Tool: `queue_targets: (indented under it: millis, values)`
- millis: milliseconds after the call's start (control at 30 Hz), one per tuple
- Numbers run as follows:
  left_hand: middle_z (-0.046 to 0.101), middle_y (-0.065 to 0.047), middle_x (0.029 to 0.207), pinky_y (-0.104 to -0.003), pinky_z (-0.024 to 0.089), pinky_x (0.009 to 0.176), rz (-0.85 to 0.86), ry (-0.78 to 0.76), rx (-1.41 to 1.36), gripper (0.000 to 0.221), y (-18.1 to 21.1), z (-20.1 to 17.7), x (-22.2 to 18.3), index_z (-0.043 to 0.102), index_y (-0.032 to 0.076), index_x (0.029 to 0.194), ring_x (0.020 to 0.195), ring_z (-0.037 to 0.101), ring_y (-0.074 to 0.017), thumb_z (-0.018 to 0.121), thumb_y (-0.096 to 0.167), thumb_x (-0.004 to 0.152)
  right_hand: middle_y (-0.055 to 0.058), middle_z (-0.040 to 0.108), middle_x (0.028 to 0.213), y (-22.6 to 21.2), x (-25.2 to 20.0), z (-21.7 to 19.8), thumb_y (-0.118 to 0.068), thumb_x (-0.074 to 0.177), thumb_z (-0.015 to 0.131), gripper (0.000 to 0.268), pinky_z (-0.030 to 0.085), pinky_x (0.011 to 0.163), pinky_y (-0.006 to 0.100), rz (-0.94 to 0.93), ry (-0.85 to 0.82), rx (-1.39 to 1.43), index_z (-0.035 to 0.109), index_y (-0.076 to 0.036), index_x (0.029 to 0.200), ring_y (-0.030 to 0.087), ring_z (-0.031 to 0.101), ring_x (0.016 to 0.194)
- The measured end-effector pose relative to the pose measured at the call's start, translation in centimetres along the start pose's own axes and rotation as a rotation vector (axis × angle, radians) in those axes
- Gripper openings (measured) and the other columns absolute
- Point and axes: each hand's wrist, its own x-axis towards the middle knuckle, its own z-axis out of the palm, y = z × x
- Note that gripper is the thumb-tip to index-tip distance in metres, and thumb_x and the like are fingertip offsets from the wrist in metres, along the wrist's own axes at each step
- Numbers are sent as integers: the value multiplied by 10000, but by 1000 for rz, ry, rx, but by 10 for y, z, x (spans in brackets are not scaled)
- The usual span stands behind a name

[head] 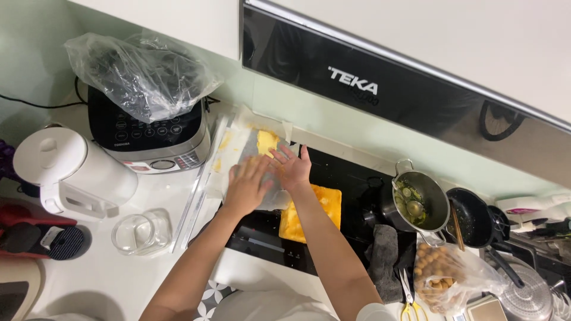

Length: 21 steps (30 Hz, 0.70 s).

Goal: The recorder retrieves items from the refrigerator and a cupboard, then uses a knife to cut slices from a large yellow sponge cake block and crumbles the pieces by hand.

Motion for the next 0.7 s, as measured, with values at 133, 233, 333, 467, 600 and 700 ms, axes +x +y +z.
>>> queue_targets:
  millis: [133,233,333,467,600,700]
  values:
    - [374,-105,1621,-635,186,1155,77,-121,-43,615,6,-18,13,409,224,1547,1501,257,-380,438,527,1013,269,477,1498,2,-3,-1,-720,957,284,924,248,1176,627,11,-16,-21,289,-42,1584,473,478,1364]
    - [364,-112,1616,-621,178,1176,1,-154,7,631,-4,-6,29,383,220,1560,1523,242,-359,390,552,1023,274,472,1496,0,5,-6,-721,959,294,935,261,1168,614,30,1,-44,274,-37,1596,461,483,1354]
    - [347,-81,1626,-604,162,1204,13,-240,9,654,-8,-6,37,319,225,1589,1537,225,-329,296,556,1026,278,472,1494,1,-2,-4,-722,964,305,956,300,1160,594,62,-13,-93,269,-16,1606,444,487,1339]
    - [316,-89,1661,-581,171,1202,-21,-238,-14,707,-10,-7,45,278,166,1614,1535,231,-310,229,578,1041,287,440,1518,-2,0,-2,-721,957,311,965,330,1164,585,95,4,-150,254,-1,1597,449,432,1402]
    - [273,-8,1648,-581,92,1242,-77,-513,-9,648,4,-25,41,256,273,1593,1566,145,-276,181,546,1010,308,402,1549,2,-6,5,-731,961,309,976,320,1169,597,113,-11,-137,259,13,1591,465,389,1436]
    - [297,-135,1641,-606,148,1197,-124,-300,-2,668,8,-9,32,306,92,1562,1539,210,-342,242,540,1071,318,372,1565,-1,8,8,-720,965,324,957,315,1172,617,120,21,-74,255,2,1589,504,375,1445]
